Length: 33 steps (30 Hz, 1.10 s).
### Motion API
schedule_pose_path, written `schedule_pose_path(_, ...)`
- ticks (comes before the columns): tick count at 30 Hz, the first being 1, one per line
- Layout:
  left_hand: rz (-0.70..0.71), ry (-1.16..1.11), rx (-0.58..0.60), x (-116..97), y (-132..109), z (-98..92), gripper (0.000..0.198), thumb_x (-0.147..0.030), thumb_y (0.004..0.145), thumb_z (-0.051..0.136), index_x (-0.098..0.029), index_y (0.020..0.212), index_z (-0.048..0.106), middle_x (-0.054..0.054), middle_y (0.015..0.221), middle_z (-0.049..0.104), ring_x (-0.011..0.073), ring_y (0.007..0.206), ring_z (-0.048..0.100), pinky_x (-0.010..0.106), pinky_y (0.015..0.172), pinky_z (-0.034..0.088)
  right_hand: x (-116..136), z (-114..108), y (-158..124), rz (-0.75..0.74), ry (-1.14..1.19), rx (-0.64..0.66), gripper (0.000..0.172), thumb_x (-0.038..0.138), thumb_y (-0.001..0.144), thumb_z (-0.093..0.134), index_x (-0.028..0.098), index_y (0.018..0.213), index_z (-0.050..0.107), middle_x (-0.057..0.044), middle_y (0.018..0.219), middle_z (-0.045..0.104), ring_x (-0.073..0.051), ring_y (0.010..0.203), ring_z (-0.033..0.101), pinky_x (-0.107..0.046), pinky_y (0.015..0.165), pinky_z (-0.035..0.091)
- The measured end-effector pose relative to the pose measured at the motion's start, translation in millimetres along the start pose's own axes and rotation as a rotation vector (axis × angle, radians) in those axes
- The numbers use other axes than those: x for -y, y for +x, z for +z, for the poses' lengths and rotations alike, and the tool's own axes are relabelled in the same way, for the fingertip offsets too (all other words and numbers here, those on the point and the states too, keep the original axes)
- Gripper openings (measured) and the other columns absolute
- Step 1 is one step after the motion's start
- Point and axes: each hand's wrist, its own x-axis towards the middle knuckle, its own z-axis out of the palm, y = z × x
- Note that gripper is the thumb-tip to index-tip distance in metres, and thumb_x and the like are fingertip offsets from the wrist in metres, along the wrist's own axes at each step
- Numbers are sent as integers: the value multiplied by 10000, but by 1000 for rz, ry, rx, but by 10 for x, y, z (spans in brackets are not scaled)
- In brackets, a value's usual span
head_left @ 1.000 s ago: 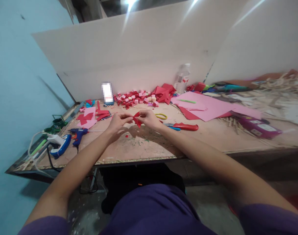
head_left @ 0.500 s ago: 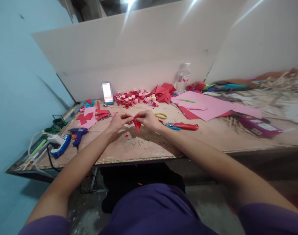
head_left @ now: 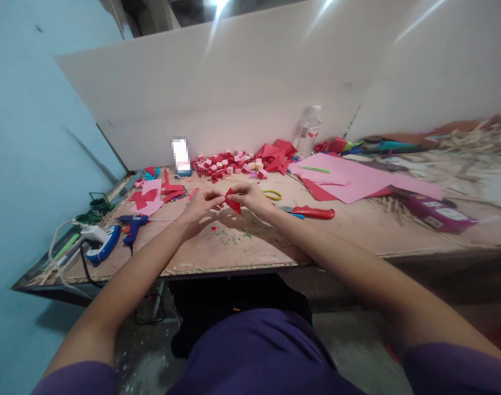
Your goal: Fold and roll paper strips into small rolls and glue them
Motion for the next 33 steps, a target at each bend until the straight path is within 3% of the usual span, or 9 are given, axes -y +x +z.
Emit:
schedule_pose_path(14, 50, 83, -85, 28, 39, -20, 233, -372, 734, 788, -163, 836, 776, 41, 748, 732, 165, 652, 646, 330, 684, 541, 15, 35, 2, 15, 39, -31, 178, 342, 727, 774, 169, 771, 766, -44, 759, 737, -184, 714, 670, -285, 649, 542)
schedule_pose_path(24, 30, 40, -18, 36, 37, -26, 230, -365, 725, 810, -164, 828, 765, 32, 722, 718, 157, 644, 645, 309, 654, 547, 57, 37, -3, -65, -102, -36, 121, 287, 739, 757, 173, 702, 749, -52, 760, 739, -196, 736, 668, -322, 712, 539)
schedule_pose_path(27, 18, 12, -12, 47, 39, -38, 237, -375, 727, 817, -166, 820, 758, 30, 721, 716, 159, 645, 649, 309, 651, 549, 78, 47, -18, -8, -36, -25, 112, 282, 746, 750, 171, 732, 760, -52, 760, 742, -198, 751, 676, -318, 706, 557)
schedule_pose_path(33, 60, -47, -69, 20, 5, -43, 271, -406, 746, 832, -179, 869, 752, 39, 828, 749, 164, 697, 669, 321, 710, 564, 148, 29, -46, 193, 337, 29, 127, 230, 724, 753, 175, 833, 788, -62, 876, 768, -188, 797, 706, -295, 698, 600)
